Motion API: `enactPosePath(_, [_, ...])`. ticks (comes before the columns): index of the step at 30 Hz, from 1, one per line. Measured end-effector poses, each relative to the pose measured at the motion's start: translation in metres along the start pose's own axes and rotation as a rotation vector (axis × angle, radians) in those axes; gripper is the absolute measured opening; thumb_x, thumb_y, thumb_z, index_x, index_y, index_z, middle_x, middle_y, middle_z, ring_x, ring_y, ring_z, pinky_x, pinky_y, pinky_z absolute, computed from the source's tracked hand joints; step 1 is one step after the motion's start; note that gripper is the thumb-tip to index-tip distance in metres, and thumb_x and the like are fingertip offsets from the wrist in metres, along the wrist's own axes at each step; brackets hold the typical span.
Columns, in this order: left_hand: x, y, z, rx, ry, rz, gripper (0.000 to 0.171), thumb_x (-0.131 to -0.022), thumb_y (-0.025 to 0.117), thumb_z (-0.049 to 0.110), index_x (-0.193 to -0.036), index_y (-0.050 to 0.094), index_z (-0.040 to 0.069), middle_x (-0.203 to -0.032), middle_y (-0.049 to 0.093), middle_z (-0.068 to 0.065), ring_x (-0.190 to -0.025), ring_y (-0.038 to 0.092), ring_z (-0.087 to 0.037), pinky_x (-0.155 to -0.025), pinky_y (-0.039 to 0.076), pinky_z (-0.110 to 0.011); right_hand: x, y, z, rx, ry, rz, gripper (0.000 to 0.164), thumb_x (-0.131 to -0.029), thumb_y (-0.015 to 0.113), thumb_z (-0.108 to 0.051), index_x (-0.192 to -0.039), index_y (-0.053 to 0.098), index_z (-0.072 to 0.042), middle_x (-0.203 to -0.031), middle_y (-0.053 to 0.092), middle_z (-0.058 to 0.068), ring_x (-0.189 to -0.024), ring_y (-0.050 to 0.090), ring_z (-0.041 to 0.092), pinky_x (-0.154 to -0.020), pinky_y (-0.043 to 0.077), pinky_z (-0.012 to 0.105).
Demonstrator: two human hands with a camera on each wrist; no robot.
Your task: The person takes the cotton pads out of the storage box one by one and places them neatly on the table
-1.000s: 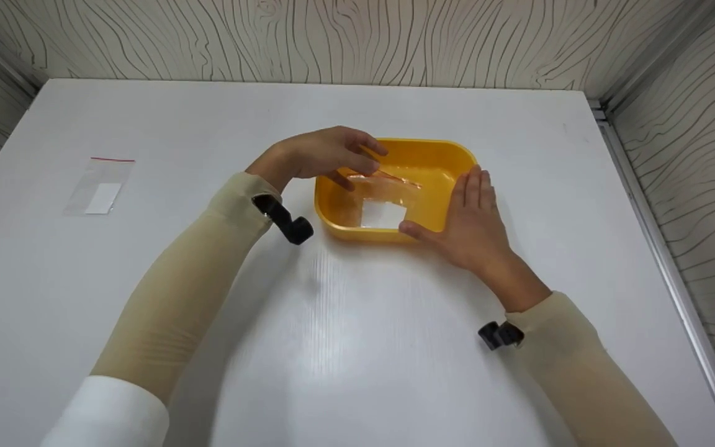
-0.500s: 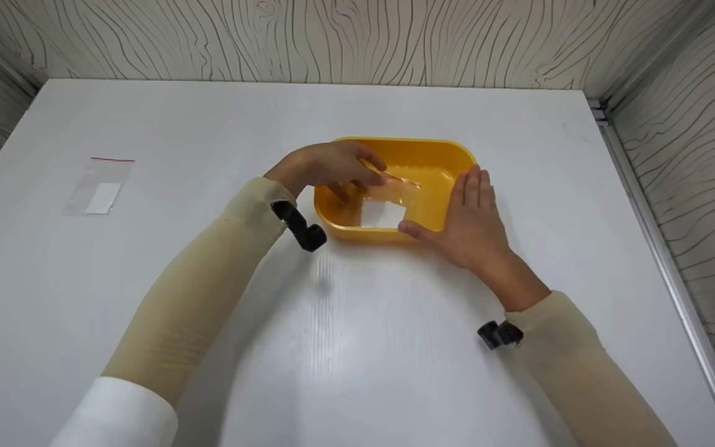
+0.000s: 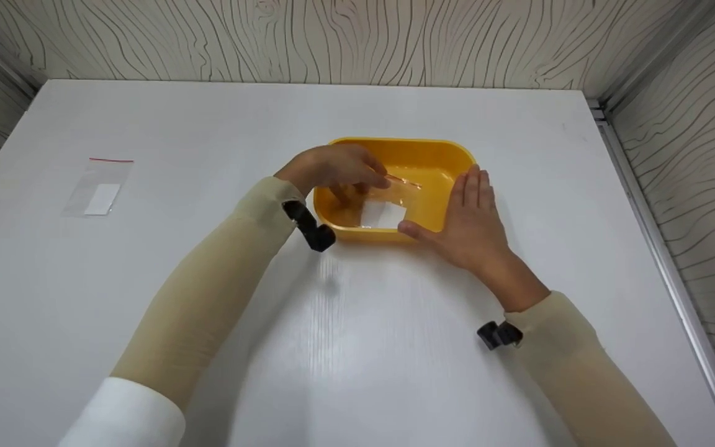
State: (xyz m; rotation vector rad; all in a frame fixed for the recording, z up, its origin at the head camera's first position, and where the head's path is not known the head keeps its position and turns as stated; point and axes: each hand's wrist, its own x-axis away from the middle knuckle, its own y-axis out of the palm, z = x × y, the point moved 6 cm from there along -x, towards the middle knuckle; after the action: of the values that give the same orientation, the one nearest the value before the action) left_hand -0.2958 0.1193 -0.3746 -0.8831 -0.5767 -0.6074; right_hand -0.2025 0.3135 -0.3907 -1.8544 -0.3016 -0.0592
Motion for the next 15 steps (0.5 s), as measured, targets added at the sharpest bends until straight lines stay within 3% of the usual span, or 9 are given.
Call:
enactPosePath(8, [0.005,0.004,0.002,0.08,-0.052,0.043,0.041,-0.09,0.075,0.048,-0.118,0.061,0.022,-0.116,0.061,0.002,-0.102,0.059,-0.017,-0.083,0.054,-0.03,0.0,0.0,0.0,-0.004,0.006,0.0,0.127,-0.092,0.055,-0.073,-0.15,-0.014,0.017,-0.159,-0.025,0.034,-0.147,-0.022,0.051,-0.119,0.001,0.065])
enactPosePath(15, [0.008,0.011,-0.003,0.261,-0.185,0.077,0.039,-0.087,0.08,0.044,-0.115,0.062,0.023,-0.112,0.061,0.004,-0.102,0.057,-0.017,-0.086,0.051,-0.031,0.0,0.001,0.001,-0.007,0.009,-0.004,0.128,-0.091,0.055,-0.073,-0.151,-0.015,0.016,-0.159,-0.026,0.033,-0.147,-0.022,0.051,-0.119,0.002,0.065])
